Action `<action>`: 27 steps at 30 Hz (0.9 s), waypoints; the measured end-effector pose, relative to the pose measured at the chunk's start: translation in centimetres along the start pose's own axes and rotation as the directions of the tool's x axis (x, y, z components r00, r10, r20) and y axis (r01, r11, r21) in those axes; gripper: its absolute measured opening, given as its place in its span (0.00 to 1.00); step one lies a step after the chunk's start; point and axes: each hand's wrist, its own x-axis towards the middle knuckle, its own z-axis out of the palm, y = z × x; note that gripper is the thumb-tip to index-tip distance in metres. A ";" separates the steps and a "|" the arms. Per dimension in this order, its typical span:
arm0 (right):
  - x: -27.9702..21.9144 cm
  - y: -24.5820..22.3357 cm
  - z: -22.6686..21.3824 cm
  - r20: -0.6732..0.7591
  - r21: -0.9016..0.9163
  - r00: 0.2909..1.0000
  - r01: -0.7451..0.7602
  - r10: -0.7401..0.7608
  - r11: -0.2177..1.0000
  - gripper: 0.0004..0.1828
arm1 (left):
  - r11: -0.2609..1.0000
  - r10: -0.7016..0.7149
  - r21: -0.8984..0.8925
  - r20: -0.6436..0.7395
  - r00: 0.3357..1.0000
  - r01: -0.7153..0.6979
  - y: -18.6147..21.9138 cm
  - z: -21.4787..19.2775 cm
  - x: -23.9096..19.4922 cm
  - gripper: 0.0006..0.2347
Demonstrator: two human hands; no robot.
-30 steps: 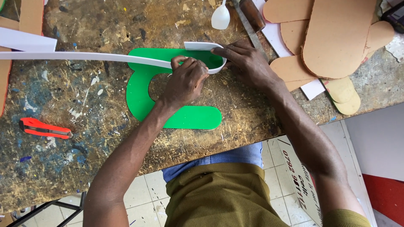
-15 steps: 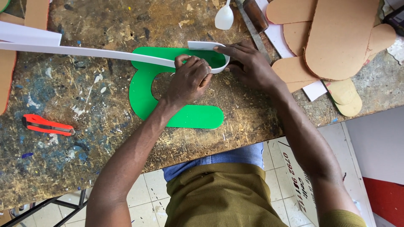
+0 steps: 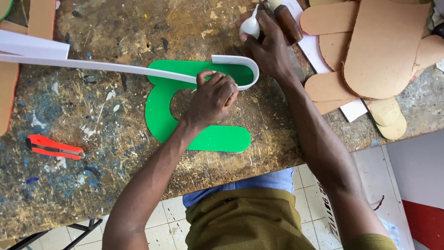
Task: The person applies glue from a bottle onto a white strip and presses it onto a green U-shaped craft piece. They continue to apply glue and attach the white strip along the curved edges of the green piece on a cluttered workbench.
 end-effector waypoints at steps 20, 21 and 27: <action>-1.5 -5.0 -2.6 -0.338 0.122 0.900 -0.246 0.273 0.962 0.33 | 0.995 -0.057 -0.071 0.158 0.986 0.069 -2.4 0.9 -0.9 0.10; -1.6 -5.8 -2.4 -0.366 -0.081 0.900 -0.285 0.237 0.955 0.37 | 0.995 -0.049 -0.076 0.151 0.987 0.061 -2.5 0.9 -0.8 0.08; -0.6 -5.9 -1.7 -0.017 -0.219 0.996 -0.084 0.082 0.972 0.19 | 0.998 -0.039 -0.035 0.131 0.991 0.044 -2.6 0.3 0.2 0.05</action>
